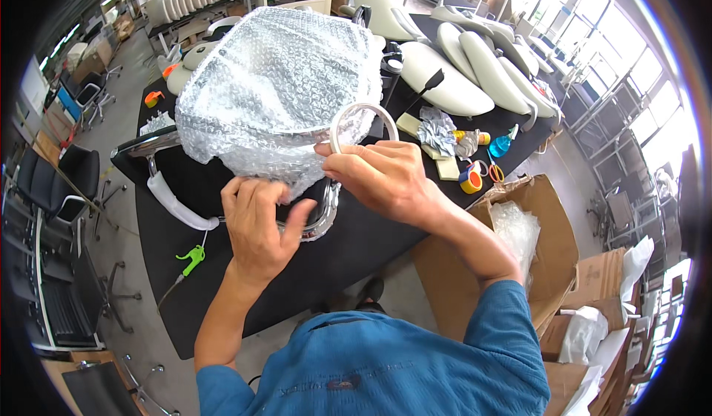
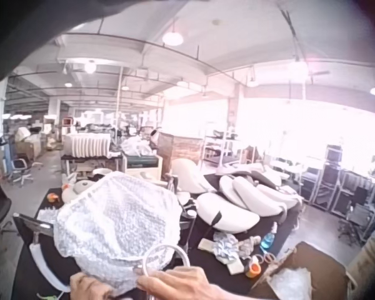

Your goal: The person wraps a chair back in bubble wrap and secures it with tape.

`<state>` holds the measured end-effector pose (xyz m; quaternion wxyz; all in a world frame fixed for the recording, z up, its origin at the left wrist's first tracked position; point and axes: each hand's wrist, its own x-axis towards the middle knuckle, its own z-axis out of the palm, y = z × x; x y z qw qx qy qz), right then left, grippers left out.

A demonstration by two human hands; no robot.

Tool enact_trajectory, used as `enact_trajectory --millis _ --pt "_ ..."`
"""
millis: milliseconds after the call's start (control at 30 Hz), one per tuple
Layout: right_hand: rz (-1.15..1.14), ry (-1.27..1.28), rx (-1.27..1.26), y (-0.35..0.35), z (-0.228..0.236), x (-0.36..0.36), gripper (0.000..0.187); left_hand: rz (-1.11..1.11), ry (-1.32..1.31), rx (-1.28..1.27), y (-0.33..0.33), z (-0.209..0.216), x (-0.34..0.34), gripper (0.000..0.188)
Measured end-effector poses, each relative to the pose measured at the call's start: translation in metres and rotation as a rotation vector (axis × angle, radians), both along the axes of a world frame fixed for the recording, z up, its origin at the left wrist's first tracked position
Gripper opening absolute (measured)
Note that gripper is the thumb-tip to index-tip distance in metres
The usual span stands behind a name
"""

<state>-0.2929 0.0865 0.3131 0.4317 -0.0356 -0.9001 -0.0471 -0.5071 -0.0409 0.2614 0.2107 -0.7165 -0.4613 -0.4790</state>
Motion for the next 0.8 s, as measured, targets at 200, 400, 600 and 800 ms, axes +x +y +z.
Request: enact_trajectory --millis 200,400,600,800 --pt "-0.011 -0.007 0.01 0.004 -0.003 -0.012 0.026 0.229 0.282 -0.126 -0.004 0.008 0.026 0.02" --pt "0.008 0.029 -0.013 0.012 -0.006 -0.011 0.028 0.335 0.267 0.132 -0.006 0.019 0.007 0.013" --pt "0.069 0.058 -0.053 0.013 -0.005 -0.012 0.026 0.046 0.065 -0.003 0.016 0.019 -0.04 0.018" --pt "0.091 0.277 -0.046 0.029 -0.028 0.008 0.022 -0.04 0.232 0.13 0.029 0.025 -0.05 0.018"
